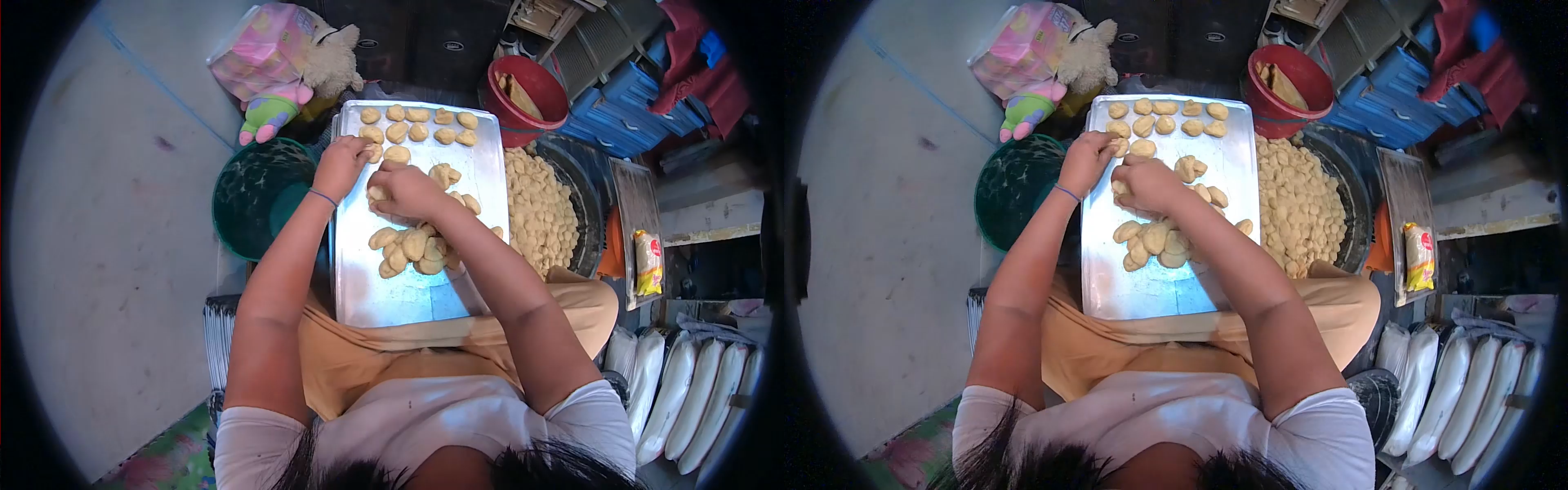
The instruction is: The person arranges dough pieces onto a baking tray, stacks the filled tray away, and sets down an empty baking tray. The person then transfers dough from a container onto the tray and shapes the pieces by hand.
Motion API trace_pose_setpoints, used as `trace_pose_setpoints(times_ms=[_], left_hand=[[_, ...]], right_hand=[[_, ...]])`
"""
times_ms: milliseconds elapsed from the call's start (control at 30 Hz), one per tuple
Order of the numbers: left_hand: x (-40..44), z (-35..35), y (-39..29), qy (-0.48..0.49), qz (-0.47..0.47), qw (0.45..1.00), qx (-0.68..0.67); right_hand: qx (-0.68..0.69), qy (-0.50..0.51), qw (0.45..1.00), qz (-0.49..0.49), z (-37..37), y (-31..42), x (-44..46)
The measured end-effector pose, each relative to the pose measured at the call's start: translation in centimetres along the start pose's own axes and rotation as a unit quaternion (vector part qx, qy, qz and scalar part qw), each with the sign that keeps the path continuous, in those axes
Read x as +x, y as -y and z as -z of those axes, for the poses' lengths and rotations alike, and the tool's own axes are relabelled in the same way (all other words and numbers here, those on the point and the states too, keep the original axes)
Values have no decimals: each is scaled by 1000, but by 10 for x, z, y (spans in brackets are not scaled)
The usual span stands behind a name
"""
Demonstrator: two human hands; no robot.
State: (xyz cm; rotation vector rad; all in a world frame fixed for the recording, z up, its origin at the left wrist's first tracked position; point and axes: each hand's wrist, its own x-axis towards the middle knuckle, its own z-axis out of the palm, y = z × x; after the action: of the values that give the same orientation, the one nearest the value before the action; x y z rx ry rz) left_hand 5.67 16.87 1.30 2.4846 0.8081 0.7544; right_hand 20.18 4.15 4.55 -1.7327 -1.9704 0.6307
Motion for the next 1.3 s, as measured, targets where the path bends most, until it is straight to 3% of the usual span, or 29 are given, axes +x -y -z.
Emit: trace_pose_setpoints(times_ms=[33, 133, 167, 233, 333, 433, 567, 667, 767, 867, 933, 1033, 1133, 1167, 1233, 1300], left_hand=[[2, 1, -2, 9, 16, 1000, -15], [-2, 12, -20, -26, -78, 989, 122], [-2, 11, -24, -16, -102, 988, 117], [-3, 8, -32, 8, -153, 982, 106], [-3, -18, -29, 31, -153, 979, 133], [1, -21, -41, -3, -147, 974, 172], [8, -28, -69, 1, -114, 989, 94], [17, -52, -67, 29, -67, 986, 148], [21, -56, -71, 34, -13, 984, 173], [20, -53, -89, -81, -74, 991, 82], [22, -60, -88, -54, -59, 994, 74], [24, -61, -84, -19, -44, 995, 84], [27, -59, -77, -9, -44, 991, 126], [28, -60, -76, -9, -45, 988, 144], [28, -61, -76, -44, -44, 990, 124], [28, -62, -78, -50, -59, 988, 136]], right_hand=[[0, 40, 999, -6, 1, 0, 1], [63, -117, 986, -98, 23, -8, 1], [61, -149, 977, -143, 36, -11, 2], [45, -191, 970, -141, 42, -33, 5], [88, -143, 975, -143, 35, -67, 3], [331, -263, 898, -122, 20, -89, -1], [264, -211, 929, -149, 19, -100, -5], [428, -222, 858, -175, 28, -106, -12], [450, -304, 824, -159, 34, -115, -22], [507, -258, 810, -143, 28, -114, -23], [557, -249, 781, -134, 24, -105, -19], [532, -254, 793, -153, 29, -103, -22], [550, -394, 726, -122, 26, -112, -33], [529, -427, 727, -98, 25, -115, -35], [524, -359, 767, -94, 26, -119, -37], [286, -315, 895, -133, 24, -117, -34]])
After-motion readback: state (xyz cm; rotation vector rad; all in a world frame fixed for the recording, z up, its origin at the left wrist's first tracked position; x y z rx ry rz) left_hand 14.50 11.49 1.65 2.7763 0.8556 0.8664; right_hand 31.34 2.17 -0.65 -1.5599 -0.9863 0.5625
